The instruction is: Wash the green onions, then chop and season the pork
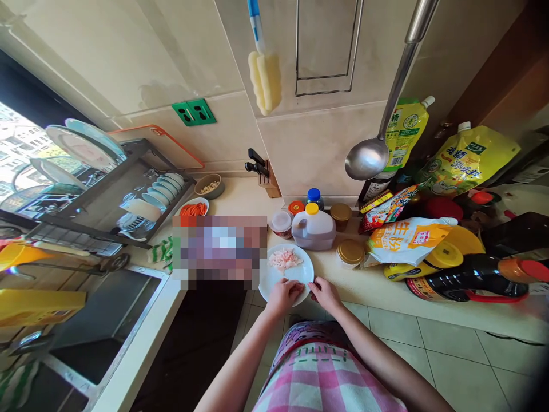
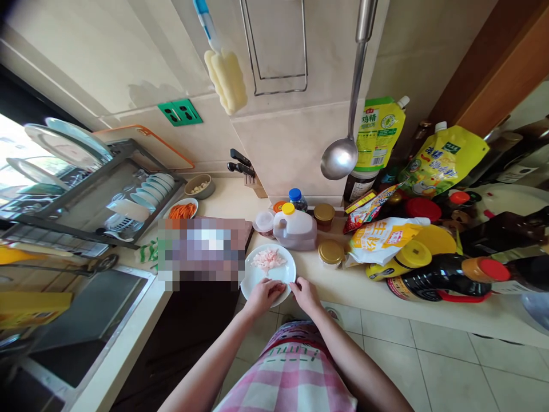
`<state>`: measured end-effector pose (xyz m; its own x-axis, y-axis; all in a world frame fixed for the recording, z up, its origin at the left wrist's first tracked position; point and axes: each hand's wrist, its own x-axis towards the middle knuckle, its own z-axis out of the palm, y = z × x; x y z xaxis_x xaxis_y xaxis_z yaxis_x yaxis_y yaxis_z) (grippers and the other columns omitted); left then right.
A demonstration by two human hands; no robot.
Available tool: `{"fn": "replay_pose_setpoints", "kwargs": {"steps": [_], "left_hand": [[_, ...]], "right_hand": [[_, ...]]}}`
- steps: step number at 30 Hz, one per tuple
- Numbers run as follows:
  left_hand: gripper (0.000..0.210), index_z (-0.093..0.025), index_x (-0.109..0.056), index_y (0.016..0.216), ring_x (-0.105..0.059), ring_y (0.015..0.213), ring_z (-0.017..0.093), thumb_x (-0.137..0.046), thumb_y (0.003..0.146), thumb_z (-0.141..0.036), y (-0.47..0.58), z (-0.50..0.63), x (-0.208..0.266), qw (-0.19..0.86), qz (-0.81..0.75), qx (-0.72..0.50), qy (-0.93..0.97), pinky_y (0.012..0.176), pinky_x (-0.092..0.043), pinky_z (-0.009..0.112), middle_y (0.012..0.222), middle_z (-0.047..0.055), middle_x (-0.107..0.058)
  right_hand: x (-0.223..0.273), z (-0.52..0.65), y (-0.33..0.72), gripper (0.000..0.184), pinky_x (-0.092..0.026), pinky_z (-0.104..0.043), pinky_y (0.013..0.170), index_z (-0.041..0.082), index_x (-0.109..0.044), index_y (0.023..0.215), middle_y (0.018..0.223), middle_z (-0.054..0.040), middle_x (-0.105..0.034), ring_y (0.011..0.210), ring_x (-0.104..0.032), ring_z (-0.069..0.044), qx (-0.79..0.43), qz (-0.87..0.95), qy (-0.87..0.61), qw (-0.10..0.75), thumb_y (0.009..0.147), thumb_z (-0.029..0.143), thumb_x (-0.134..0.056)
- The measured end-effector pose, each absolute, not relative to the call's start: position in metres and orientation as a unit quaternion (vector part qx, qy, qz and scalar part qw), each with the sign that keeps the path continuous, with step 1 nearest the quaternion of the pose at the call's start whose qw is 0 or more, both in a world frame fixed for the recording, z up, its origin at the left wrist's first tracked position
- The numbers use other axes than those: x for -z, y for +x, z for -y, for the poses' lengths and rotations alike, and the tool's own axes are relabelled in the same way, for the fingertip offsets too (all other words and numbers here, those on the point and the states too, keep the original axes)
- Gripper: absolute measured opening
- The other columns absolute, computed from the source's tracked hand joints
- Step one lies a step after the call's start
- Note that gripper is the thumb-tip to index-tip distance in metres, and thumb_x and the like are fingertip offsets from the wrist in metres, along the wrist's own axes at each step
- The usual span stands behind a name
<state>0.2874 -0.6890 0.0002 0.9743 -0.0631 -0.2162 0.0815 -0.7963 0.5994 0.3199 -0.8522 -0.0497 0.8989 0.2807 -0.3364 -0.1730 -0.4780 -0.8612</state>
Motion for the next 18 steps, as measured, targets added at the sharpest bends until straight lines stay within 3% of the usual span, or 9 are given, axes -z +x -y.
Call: {"fn": "replay_pose_setpoints", "kwargs": {"steps": [4, 10, 16, 18], "left_hand": [[0.03, -0.019, -0.062, 0.105, -0.053, 0.089, 0.02, -0.053, 0.076, -0.018, 0.288, 0.684, 0.002, 0.285, -0.059, 0.067, 0.954, 0.085, -0.041, 0.034, 0.092, 0.007, -0.057], [0.019, -0.019, -0.067, 0.089, -0.053, 0.087, 0.02, -0.05, 0.08, -0.023, 0.29, 0.696, -0.001, 0.308, -0.002, 0.105, 0.945, 0.082, -0.042, 0.032, 0.083, 0.006, -0.057], [0.033, -0.018, -0.06, 0.105, -0.054, 0.089, 0.021, -0.059, 0.072, -0.02, 0.288, 0.681, -0.005, 0.283, -0.055, 0.065, 0.956, 0.084, -0.042, 0.034, 0.097, 0.007, -0.055], [0.026, -0.017, -0.061, 0.1, -0.055, 0.089, 0.021, -0.056, 0.074, -0.019, 0.294, 0.679, 0.0, 0.277, -0.07, 0.055, 0.957, 0.085, -0.042, 0.034, 0.095, 0.007, -0.056]], "right_hand": [[0.049, 0.852, 0.32, 0.025, -0.039, -0.021, 0.05, 0.021, -0.05, 0.065, 0.056, 0.0021, -0.062, 0.049, -0.058, -0.013, -0.227, 0.031, -0.829, 0.511, 0.079, 0.04, -0.045], [0.054, 0.852, 0.321, 0.027, -0.039, -0.021, 0.05, 0.021, -0.049, 0.065, 0.056, 0.002, -0.061, 0.05, -0.058, -0.013, -0.228, 0.036, -0.83, 0.507, 0.08, 0.042, -0.043], [0.056, 0.852, 0.321, 0.027, -0.038, -0.022, 0.05, 0.02, -0.05, 0.066, 0.054, 0.002, -0.061, 0.05, -0.058, -0.013, -0.226, 0.033, -0.831, 0.508, 0.08, 0.042, -0.043], [0.056, 0.852, 0.321, 0.027, -0.038, -0.022, 0.05, 0.02, -0.051, 0.066, 0.055, 0.002, -0.061, 0.05, -0.058, -0.013, -0.226, 0.033, -0.83, 0.51, 0.08, 0.042, -0.043]]}}
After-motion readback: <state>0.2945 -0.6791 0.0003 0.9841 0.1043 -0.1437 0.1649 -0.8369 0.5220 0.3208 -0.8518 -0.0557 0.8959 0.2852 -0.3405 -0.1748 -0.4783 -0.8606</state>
